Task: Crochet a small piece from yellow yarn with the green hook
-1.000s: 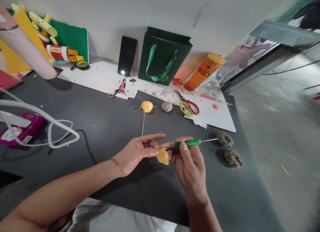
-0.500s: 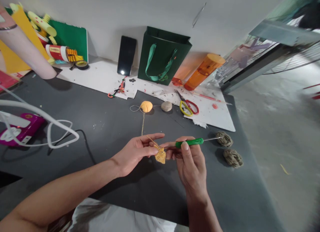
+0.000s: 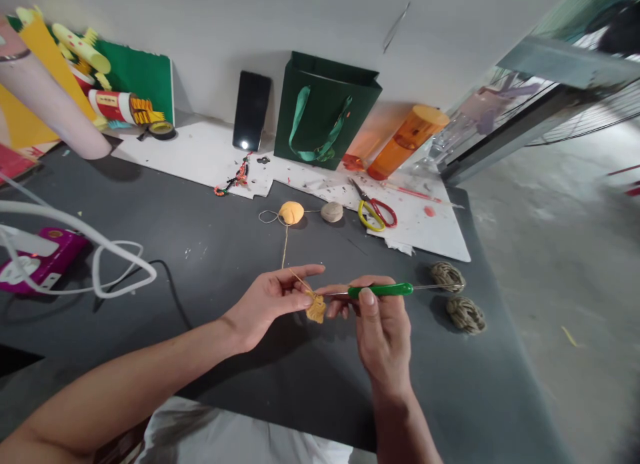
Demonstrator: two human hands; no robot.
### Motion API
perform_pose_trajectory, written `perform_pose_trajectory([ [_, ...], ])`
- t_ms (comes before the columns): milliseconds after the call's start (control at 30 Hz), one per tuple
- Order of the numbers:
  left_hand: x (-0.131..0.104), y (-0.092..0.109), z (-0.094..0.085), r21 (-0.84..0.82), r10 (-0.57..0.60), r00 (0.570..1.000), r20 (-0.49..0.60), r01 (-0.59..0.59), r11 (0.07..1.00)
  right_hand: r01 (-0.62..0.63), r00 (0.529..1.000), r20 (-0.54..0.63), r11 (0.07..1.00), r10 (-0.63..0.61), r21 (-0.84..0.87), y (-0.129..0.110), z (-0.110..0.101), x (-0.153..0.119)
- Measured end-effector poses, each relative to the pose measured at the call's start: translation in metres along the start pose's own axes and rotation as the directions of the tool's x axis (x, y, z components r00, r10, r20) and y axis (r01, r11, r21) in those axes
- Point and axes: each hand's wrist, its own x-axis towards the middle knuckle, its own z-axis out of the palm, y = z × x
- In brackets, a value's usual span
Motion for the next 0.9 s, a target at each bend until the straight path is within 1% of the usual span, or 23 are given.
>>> perform_pose_trajectory([
  [100, 0.0, 0.0, 0.0, 0.045, 0.017, 1.0, -0.025, -0.015, 0.999, 0.066, 0.998, 0.005, 0.992, -0.066, -0.111, 0.001, -0.001, -0.001],
  [167, 0.0, 0.0, 0.0, 0.105, 0.04, 0.997, -0.06, -0.034, 0.994, 0.133, 0.991, 0.041, 0.969, -0.128, -0.208, 0.001, -0.002, -0.002],
  [267, 0.0, 0.0, -0.001, 0.257, 0.111, 0.988, -0.104, -0.081, 0.963, 0.2, 0.979, 0.096, 0.921, -0.178, -0.334, -0.001, -0.004, -0.002],
  [333, -0.001, 0.0, -0.001, 0.388, 0.199, 0.975, -0.094, -0.149, 0.909, 0.224, 0.974, 0.122, 0.888, -0.191, -0.401, -0.002, -0.004, -0.002],
  [400, -0.002, 0.0, -0.001, 0.516, 0.311, 0.948, -0.06, -0.237, 0.823, 0.266, 0.963, 0.165, 0.856, -0.213, -0.444, -0.003, -0.003, -0.002],
  [467, -0.003, 0.0, -0.001, 0.61, 0.414, 0.91, -0.022, -0.315, 0.727, 0.331, 0.942, 0.204, 0.838, -0.267, -0.433, -0.001, -0.001, -0.002],
  [600, -0.004, -0.002, -0.004, 0.706, 0.557, 0.83, 0.038, -0.417, 0.573, 0.472, 0.881, 0.236, 0.789, -0.41, -0.393, 0.003, 0.003, -0.005],
  [700, -0.004, -0.002, -0.006, 0.756, 0.61, 0.787, 0.088, -0.452, 0.474, 0.531, 0.847, 0.256, 0.743, -0.466, -0.407, 0.004, 0.004, -0.008],
  [800, -0.005, 0.0, -0.005, 0.782, 0.639, 0.757, 0.134, -0.477, 0.4, 0.537, 0.844, 0.256, 0.738, -0.472, -0.409, 0.004, 0.004, -0.01],
  [900, -0.005, 0.001, -0.004, 0.799, 0.66, 0.733, 0.164, -0.491, 0.347, 0.543, 0.839, 0.246, 0.727, -0.485, -0.42, 0.005, 0.004, -0.012],
])
